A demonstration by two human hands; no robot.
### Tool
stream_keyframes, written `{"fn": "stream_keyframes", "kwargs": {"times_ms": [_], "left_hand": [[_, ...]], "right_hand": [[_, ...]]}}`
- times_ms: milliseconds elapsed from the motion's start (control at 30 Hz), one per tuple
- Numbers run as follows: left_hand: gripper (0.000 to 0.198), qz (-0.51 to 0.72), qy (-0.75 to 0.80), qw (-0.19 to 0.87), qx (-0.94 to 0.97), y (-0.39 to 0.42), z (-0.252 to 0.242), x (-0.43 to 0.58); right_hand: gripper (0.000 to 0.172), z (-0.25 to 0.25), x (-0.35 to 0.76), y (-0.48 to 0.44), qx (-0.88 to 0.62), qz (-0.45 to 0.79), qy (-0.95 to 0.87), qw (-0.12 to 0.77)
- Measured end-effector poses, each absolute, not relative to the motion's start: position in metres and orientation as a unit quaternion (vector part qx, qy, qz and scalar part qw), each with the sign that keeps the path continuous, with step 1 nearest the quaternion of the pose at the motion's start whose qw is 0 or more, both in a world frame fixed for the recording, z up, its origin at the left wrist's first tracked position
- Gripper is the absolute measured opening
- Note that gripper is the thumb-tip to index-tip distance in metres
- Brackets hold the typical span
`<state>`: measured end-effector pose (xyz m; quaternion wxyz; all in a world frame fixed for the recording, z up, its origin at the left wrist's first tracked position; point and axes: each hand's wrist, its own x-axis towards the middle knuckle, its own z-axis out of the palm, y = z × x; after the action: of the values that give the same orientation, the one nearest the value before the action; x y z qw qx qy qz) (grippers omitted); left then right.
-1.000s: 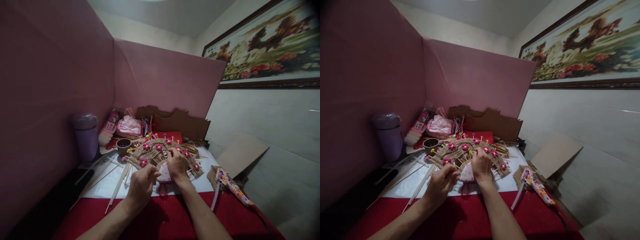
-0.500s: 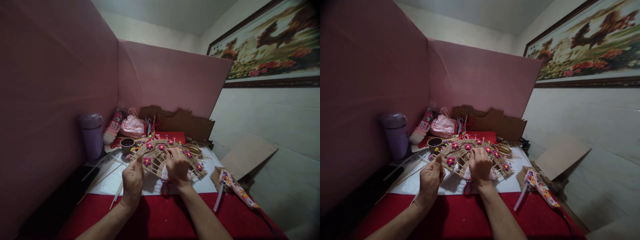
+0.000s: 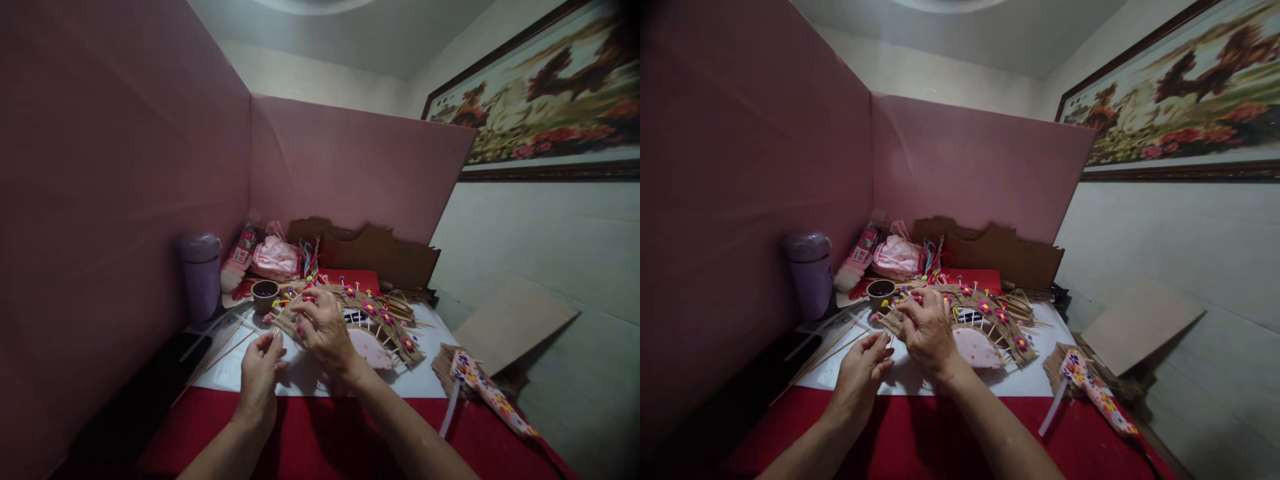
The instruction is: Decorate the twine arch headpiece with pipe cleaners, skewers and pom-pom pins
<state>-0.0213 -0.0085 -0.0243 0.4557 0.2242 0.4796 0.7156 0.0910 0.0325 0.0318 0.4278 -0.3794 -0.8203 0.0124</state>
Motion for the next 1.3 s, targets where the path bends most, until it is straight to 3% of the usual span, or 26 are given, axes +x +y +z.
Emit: {"fn": "stream_keyframes", "kwargs": {"times_ms": [667, 1300], "left_hand": [[0.034, 0.765, 0.411, 0.472, 0.152, 0.014, -0.015, -0.026], [0.034, 0.767, 0.387, 0.504, 0.095, 0.016, -0.019, -0.025]], "right_hand": [[0.015, 0.014, 0.062, 0.043, -0.377, 0.008, -0.83, 0.411], [0.013, 0.02, 0.059, 0.028, -0.397, -0.095, -0.834, 0.371]]}}
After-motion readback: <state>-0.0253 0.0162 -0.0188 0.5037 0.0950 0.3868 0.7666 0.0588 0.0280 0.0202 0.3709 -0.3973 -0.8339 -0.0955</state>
